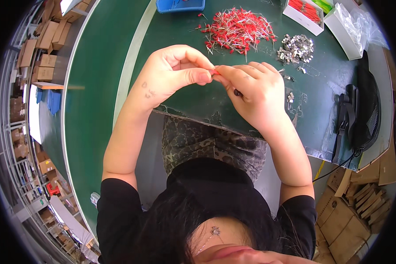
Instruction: Assembling small electronic or mechanical parts on a circular base using a manual screwdriver.
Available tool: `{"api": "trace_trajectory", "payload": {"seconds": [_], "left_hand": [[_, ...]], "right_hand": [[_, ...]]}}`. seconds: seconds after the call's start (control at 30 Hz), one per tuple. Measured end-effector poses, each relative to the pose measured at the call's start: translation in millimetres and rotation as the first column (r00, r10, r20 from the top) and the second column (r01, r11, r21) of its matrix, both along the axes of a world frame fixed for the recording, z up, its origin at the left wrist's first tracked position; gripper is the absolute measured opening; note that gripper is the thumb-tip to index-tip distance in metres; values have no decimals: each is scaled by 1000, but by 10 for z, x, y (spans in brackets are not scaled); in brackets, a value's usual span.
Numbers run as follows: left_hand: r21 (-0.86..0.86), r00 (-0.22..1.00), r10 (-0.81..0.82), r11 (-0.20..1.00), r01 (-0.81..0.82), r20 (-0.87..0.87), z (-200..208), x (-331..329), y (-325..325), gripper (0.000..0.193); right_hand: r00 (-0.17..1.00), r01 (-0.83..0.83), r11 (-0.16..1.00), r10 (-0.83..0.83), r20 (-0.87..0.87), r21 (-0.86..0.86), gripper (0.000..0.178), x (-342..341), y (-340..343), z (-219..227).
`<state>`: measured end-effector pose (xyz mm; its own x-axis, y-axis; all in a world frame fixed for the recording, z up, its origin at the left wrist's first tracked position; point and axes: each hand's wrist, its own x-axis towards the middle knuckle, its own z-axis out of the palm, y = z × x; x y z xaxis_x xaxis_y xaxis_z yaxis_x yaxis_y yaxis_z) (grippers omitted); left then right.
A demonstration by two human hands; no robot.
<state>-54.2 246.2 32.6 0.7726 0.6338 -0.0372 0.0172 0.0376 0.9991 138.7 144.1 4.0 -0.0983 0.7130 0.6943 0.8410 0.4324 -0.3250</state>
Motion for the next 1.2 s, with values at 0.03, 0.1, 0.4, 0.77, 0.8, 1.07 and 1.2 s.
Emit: {"api": "trace_trajectory", "payload": {"seconds": [0.03,0.1,0.4,0.77,0.8,1.07,1.2], "left_hand": [[-2,1000,-1,1000,1,-1,-2,0,-4,19],[-36,1000,21,999,-22,-12,2,0,-34,20],[70,997,71,995,-74,40,-86,-4,-86,14],[127,989,147,981,-148,18,-157,15,-138,13],[128,988,154,980,-154,12,-159,22,-140,12],[310,974,226,925,-219,11,-232,87,-176,11],[334,972,236,914,-229,21,-236,78,-195,14]], "right_hand": [[1000,-6,1000,6,11,9,24,0,0,-1],[1000,-12,1000,12,21,16,26,0,-3,-7],[998,-12,1000,12,58,2,28,-6,-14,-23],[997,16,1000,-16,74,0,26,-55,-2,-69],[996,26,1000,-25,83,-4,25,-60,-3,-71],[985,93,995,-85,148,-47,21,-62,-6,-93],[985,96,994,-88,150,-49,21,-67,4,-92]]}}
